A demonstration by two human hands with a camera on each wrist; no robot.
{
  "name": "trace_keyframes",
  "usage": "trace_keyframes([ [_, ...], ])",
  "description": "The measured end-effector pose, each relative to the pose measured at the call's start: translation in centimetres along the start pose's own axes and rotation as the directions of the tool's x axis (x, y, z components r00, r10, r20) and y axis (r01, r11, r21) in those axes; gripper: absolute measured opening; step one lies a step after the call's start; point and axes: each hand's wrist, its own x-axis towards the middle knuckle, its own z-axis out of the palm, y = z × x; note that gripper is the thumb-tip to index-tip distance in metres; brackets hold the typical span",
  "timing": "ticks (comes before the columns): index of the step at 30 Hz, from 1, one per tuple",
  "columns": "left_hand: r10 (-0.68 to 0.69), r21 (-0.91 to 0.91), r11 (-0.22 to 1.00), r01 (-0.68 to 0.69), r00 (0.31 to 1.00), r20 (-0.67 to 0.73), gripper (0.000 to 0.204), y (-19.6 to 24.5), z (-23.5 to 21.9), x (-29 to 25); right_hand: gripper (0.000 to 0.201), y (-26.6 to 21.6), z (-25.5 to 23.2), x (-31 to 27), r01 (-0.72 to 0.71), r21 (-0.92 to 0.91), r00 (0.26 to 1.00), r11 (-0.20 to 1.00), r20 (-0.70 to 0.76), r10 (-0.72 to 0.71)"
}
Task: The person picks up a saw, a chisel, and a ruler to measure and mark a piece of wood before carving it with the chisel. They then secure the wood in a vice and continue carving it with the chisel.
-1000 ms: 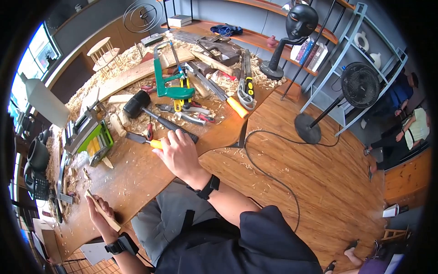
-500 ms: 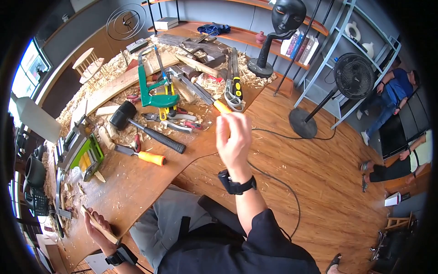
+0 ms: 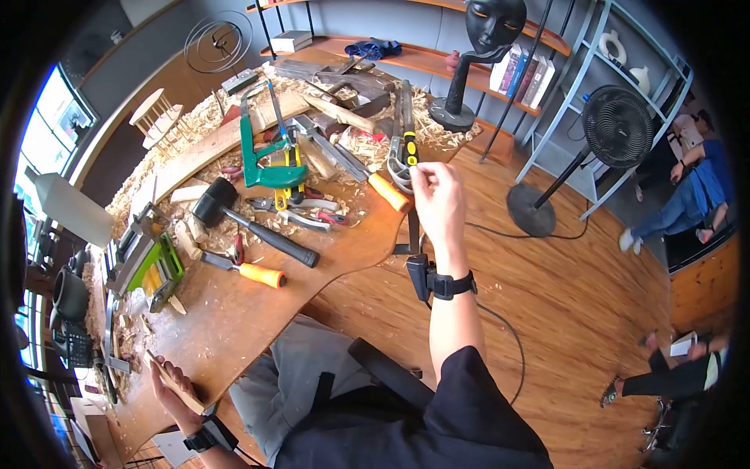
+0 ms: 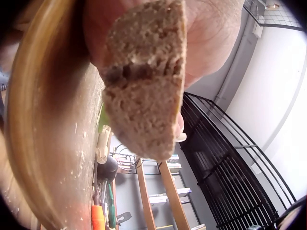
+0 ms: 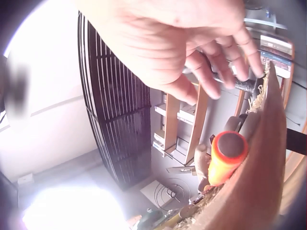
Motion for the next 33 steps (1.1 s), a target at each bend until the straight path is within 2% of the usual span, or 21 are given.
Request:
trace_keyframes([
  [1,-0.005,0.006,1.000,0.005,1.000,0.007,0.024,0.0,0.0,0.1,0.019,-0.9,0.3,0.0,0.140,0.064,0.988,0.988,0.053,-0.143],
  [2,-0.001,0.009,1.000,0.001,1.000,0.005,0.024,0.0,0.0,0.1,0.015,-1.8,0.5,-0.3,0.219,0.006,0.968,0.976,0.124,-0.218],
  [5,0.005,0.023,1.000,-0.005,1.000,0.000,0.024,0.0,0.2,0.0,0.020,-1.3,1.7,-1.1,0.342,-0.273,0.918,0.899,0.300,-0.258],
  [8,0.007,0.014,1.000,-0.007,1.000,-0.015,0.024,0.0,0.2,0.0,0.027,-1.1,2.7,-2.1,0.374,-0.341,0.922,0.863,0.241,-0.304],
  [12,0.003,0.012,1.000,-0.003,1.000,0.005,0.024,0.0,-0.1,0.1,0.028,-0.8,2.9,-2.8,0.364,-0.375,0.927,0.853,0.237,-0.291],
  [15,0.003,0.009,1.000,-0.003,1.000,0.012,0.024,-0.1,0.0,0.1,0.027,-1.0,2.6,-3.5,0.361,-0.311,0.927,0.879,0.223,-0.301],
  [17,0.005,0.008,1.000,-0.005,1.000,0.008,0.024,-0.1,0.2,0.0,0.030,-1.1,2.4,-4.2,0.379,-0.236,0.924,0.895,0.159,-0.349],
  [21,0.007,0.030,1.000,-0.006,1.000,-0.004,0.024,0.0,0.5,-0.1,0.034,-0.7,2.3,-5.2,0.358,-0.217,0.933,0.908,0.110,-0.342],
  [27,0.007,0.024,1.000,-0.006,1.000,-0.008,0.024,0.0,0.7,-0.1,0.031,-0.7,2.1,-5.6,0.319,-0.240,0.948,0.917,0.080,-0.308],
  [29,0.009,0.022,1.000,-0.009,1.000,-0.016,0.024,0.0,0.8,-0.1,0.031,-0.6,2.2,-5.6,0.249,-0.230,0.968,0.941,0.102,-0.231],
  [33,0.002,0.033,0.999,-0.001,0.999,-0.039,0.024,0.0,1.2,-0.3,0.030,-0.9,2.1,-5.4,0.242,-0.244,0.969,0.939,0.111,-0.221],
])
